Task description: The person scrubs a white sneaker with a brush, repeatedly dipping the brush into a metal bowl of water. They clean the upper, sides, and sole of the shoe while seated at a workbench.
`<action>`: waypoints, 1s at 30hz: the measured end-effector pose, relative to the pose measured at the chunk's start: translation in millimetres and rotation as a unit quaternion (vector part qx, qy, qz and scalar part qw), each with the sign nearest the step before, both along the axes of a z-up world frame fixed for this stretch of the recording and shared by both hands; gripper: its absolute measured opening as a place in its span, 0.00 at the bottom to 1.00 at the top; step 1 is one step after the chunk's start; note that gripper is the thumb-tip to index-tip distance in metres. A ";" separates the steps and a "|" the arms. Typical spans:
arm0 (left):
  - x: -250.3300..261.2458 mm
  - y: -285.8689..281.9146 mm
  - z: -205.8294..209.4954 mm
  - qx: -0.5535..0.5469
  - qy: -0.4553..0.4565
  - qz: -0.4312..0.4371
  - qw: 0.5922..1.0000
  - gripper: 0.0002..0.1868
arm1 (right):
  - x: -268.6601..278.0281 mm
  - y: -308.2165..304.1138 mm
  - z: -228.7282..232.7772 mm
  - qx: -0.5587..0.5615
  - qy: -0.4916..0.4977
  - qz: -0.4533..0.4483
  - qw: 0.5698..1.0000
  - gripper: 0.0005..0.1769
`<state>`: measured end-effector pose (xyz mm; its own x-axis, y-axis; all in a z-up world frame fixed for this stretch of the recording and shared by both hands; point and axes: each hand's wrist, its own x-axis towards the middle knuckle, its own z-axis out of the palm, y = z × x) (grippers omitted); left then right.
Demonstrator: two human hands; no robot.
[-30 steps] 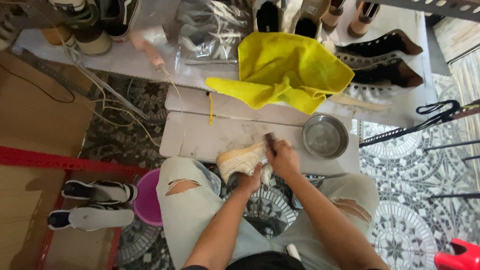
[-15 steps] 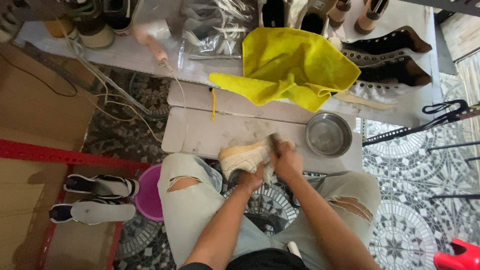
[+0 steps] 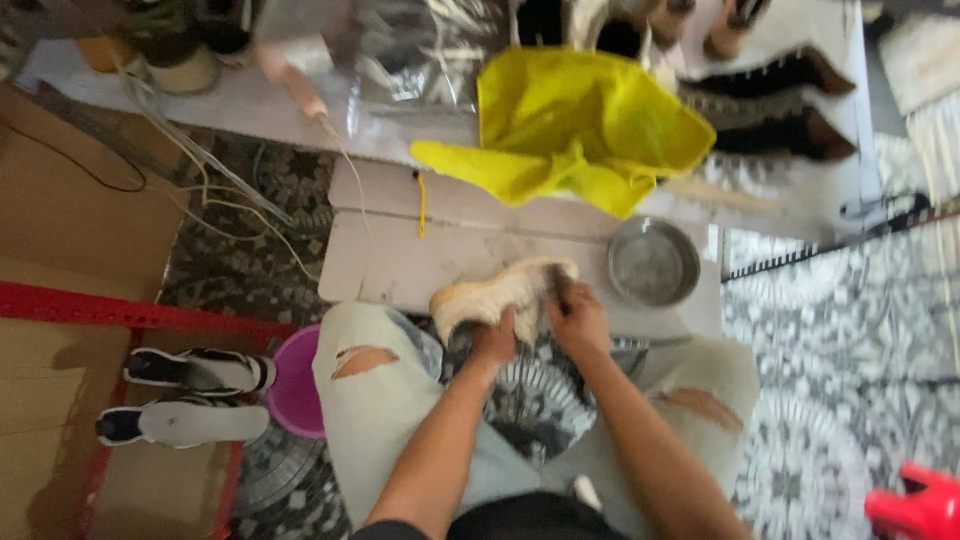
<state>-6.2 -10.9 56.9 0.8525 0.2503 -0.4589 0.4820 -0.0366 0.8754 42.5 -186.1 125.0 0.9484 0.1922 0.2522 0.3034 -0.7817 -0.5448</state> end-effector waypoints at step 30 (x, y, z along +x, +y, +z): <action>7.4 9.1 27.6 -0.038 0.018 0.006 0.999 0.41 | -9.5 12.6 -21.0 0.114 0.050 -0.088 0.988 0.16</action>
<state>1.1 -1.8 84.5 0.8320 0.2240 -0.5075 0.5136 0.0345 0.8573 33.0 -173.5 104.0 0.9845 -0.0285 0.1728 0.1093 -0.6710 -0.7334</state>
